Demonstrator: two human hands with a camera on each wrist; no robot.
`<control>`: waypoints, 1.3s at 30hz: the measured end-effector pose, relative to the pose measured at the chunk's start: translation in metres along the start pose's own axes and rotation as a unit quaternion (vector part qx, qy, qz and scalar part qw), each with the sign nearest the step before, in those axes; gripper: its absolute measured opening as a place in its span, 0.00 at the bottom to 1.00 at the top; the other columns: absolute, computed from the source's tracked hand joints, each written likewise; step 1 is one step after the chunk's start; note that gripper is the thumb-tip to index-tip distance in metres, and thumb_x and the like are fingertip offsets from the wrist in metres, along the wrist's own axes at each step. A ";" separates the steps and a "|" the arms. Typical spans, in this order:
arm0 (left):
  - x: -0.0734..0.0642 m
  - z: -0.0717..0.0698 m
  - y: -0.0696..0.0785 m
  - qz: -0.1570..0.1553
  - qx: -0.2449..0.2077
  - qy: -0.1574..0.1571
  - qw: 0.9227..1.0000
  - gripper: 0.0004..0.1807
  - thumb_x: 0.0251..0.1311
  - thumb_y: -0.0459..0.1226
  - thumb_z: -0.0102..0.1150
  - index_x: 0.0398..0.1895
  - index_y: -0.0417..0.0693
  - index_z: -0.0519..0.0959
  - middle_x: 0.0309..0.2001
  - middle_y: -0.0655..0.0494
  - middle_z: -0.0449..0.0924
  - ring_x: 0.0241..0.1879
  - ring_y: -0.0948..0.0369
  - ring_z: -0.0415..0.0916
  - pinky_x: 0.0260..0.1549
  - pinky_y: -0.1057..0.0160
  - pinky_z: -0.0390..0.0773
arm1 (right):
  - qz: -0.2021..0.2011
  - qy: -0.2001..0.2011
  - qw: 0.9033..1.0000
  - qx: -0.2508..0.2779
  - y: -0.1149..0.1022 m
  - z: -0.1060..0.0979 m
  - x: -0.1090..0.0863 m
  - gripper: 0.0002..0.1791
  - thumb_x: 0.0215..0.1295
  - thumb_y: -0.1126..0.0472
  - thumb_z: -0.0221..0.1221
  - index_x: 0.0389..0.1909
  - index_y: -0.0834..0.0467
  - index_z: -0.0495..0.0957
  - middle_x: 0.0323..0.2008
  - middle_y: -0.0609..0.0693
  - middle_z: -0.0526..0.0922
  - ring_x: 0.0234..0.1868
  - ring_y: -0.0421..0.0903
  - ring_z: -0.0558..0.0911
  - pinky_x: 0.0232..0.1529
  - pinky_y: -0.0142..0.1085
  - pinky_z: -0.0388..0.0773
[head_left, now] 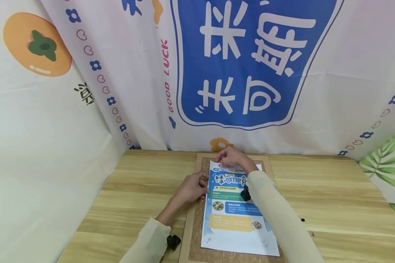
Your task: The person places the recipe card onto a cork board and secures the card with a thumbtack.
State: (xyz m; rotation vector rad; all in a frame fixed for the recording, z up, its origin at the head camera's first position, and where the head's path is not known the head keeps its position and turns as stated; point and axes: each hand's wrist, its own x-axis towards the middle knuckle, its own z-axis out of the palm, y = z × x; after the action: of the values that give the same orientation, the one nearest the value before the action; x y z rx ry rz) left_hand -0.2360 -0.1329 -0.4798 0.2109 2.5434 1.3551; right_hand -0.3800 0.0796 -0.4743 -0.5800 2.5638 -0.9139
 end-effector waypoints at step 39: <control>-0.001 -0.001 0.001 0.006 0.004 -0.004 1.000 0.23 0.67 0.27 0.68 0.64 0.36 0.77 0.36 0.49 0.84 0.24 0.61 0.82 0.24 0.66 0.83 | -0.025 -0.020 0.997 0.066 0.014 -0.001 0.002 0.15 0.67 0.68 0.65 0.51 0.57 0.91 0.35 0.49 0.88 0.24 0.43 0.77 0.27 0.31 0.73</control>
State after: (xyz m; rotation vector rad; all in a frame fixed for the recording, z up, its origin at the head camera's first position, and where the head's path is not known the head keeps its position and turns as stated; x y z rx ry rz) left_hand -0.2357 -0.1334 -0.4783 0.2325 2.5457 1.3456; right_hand -0.3861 0.0894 -0.4831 -0.6184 2.4413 -1.0689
